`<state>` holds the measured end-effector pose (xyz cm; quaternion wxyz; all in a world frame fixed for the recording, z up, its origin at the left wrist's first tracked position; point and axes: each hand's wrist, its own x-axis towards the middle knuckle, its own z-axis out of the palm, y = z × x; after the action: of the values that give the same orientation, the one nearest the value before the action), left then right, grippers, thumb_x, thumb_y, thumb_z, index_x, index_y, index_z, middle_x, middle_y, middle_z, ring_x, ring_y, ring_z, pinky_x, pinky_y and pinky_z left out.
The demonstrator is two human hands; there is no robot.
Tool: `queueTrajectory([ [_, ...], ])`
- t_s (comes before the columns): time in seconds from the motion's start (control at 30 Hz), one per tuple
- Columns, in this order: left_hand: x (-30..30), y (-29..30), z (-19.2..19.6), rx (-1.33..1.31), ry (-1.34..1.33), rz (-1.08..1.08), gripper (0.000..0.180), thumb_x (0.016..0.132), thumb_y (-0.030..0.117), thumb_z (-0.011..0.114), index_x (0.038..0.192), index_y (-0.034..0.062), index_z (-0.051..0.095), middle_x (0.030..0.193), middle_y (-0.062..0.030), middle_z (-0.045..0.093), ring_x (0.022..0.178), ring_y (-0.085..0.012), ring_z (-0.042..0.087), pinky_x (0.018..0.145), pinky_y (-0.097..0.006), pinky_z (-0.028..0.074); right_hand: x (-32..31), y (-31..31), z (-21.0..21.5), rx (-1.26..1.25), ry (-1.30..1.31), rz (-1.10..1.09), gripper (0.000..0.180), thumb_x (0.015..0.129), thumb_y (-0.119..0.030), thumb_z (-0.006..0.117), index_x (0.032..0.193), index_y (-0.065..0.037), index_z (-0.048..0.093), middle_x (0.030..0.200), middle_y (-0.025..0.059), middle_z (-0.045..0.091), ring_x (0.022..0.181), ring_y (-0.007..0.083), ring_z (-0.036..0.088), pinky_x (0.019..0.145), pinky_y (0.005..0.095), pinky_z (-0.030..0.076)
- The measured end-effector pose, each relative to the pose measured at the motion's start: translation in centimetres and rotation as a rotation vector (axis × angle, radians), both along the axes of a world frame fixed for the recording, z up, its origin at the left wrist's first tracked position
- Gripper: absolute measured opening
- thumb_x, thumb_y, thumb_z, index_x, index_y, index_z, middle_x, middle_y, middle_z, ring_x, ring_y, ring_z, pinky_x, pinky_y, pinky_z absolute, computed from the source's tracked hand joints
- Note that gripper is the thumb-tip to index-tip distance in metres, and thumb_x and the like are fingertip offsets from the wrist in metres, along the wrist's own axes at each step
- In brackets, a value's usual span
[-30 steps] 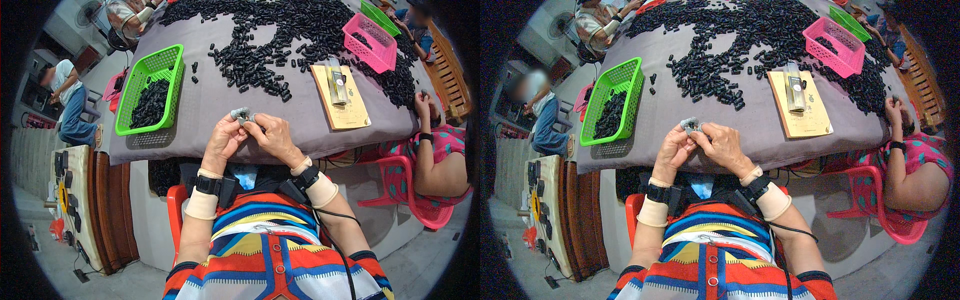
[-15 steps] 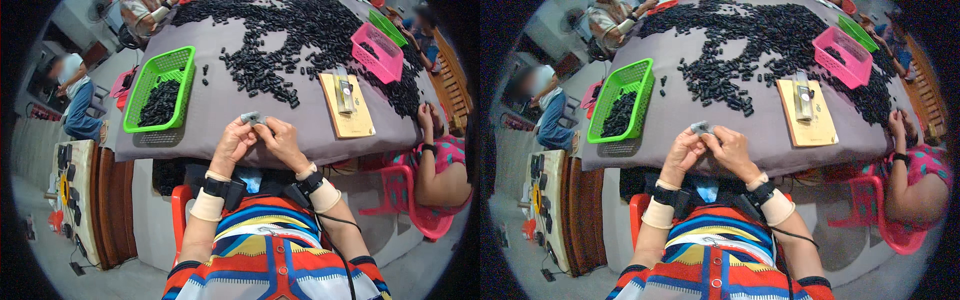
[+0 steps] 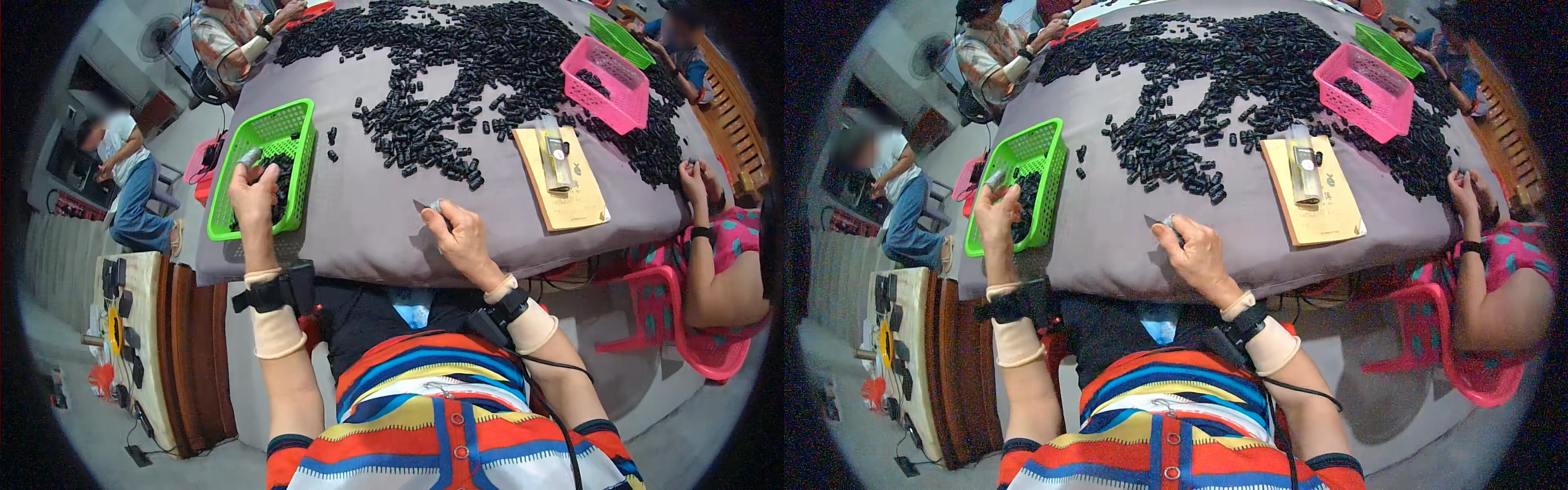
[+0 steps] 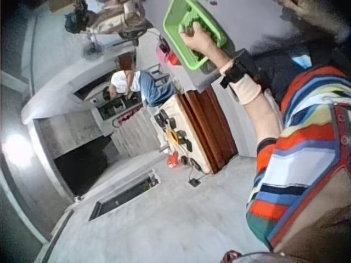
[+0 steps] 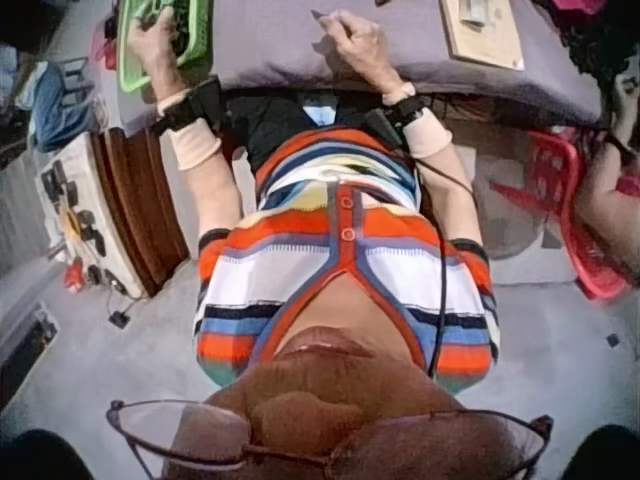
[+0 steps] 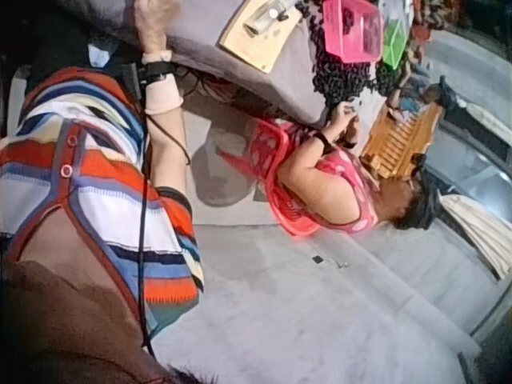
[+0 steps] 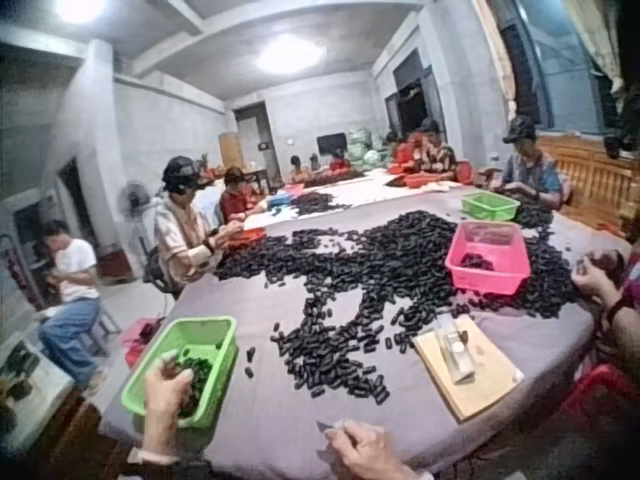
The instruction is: Assembling small black plastic inserts into a grey shoe component by hand.
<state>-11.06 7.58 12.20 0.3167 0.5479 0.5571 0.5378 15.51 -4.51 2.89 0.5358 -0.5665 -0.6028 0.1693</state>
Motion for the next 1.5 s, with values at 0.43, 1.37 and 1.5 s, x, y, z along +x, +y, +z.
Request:
queueTrajectory([
  [0.43, 19.3, -1.6, -7.2, 0.302, 0.388, -0.638, 0.021, 0.074, -0.003, 0.057, 0.094, 0.0015, 0.063, 0.089, -0.0083, 0.055, 0.074, -0.0201, 0.057, 0.063, -0.028, 0.046, 1.3, 0.1, -1.2, -0.034, 0.48, -0.007, 0.038, 0.093, -0.03, 0.053, 0.069, -0.001, 0.047, 0.054, 0.0019, 0.041, 0.054, 0.0071, 0.035, 0.047, 0.0285, 0.033],
  [1.37, 13.1, -8.0, -10.2, -0.473, -0.645, -0.692, 0.015, 0.089, 0.005, 0.054, 0.103, -0.0004, 0.057, 0.072, -0.0063, 0.06, 0.054, -0.0128, 0.057, 0.051, -0.024, 0.05, 0.2, -0.1, 0.2, -0.052, 0.321, 0.042, 0.032, 0.09, -0.029, 0.055, 0.073, -0.002, 0.052, 0.055, 0.011, 0.051, 0.047, 0.0137, 0.045, 0.046, 0.0319, 0.038],
  [1.5, 12.0, -7.4, -10.8, -0.507, -0.91, -0.654, 0.021, 0.089, 0.002, 0.052, 0.109, -0.0015, 0.057, 0.078, -0.0078, 0.06, 0.063, -0.0142, 0.059, 0.053, -0.026, 0.051, 0.5, -0.1, 0.2, -0.109, 0.244, 0.033, 0.03, 0.088, -0.027, 0.058, 0.072, -0.002, 0.053, 0.058, 0.0121, 0.053, 0.048, 0.0163, 0.047, 0.047, 0.0325, 0.039],
])
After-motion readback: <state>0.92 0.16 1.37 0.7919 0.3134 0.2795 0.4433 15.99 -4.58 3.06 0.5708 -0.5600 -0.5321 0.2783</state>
